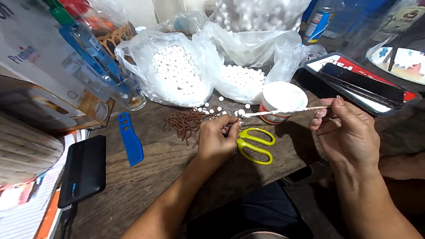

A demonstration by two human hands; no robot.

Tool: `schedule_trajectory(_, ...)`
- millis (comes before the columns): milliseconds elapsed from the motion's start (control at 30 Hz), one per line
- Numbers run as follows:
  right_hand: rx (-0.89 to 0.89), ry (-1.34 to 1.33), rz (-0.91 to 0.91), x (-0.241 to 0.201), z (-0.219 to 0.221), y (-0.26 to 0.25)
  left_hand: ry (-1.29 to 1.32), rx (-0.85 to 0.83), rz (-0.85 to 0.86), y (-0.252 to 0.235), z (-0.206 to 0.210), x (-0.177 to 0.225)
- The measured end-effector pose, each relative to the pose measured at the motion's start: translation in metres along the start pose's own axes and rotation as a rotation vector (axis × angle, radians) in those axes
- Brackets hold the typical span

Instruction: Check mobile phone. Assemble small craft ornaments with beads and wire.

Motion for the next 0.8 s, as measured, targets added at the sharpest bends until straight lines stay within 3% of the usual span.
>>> schedule_trajectory(267, 0.011, -0.063, 0.064, -0.009, -0.009, 0.0, -0.027, -0.005, 0.008, 0.0, 0.0, 0.0)
schedule_trajectory(400, 0.135, 0.029, -0.059, -0.021, -0.032, -0.011, -0.019, -0.01, -0.007, 0.0, -0.002, -0.002)
schedule_trajectory(533, 0.176, 0.297, -0.296, -0.022, -0.041, -0.025, -0.004, 0.036, -0.071, -0.009, -0.019, -0.006)
schedule_trajectory(700, 0.116, 0.757, -0.301, -0.015, -0.035, -0.033, -0.006, 0.172, -0.066, -0.021, -0.046, -0.014)
schedule_trajectory(800, 0.178, 1.015, -0.545, -0.03, -0.021, -0.018, -0.024, 0.212, -0.072, -0.023, -0.05, -0.017)
Point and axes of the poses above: each hand's wrist, its own y-axis away from the middle knuckle, its own z-axis out of the palm, x = y × z, the point moved 2 cm from there along -y, towards the middle knuckle, and after that the axes turned 14 degrees about z, right-handed, at the moved point
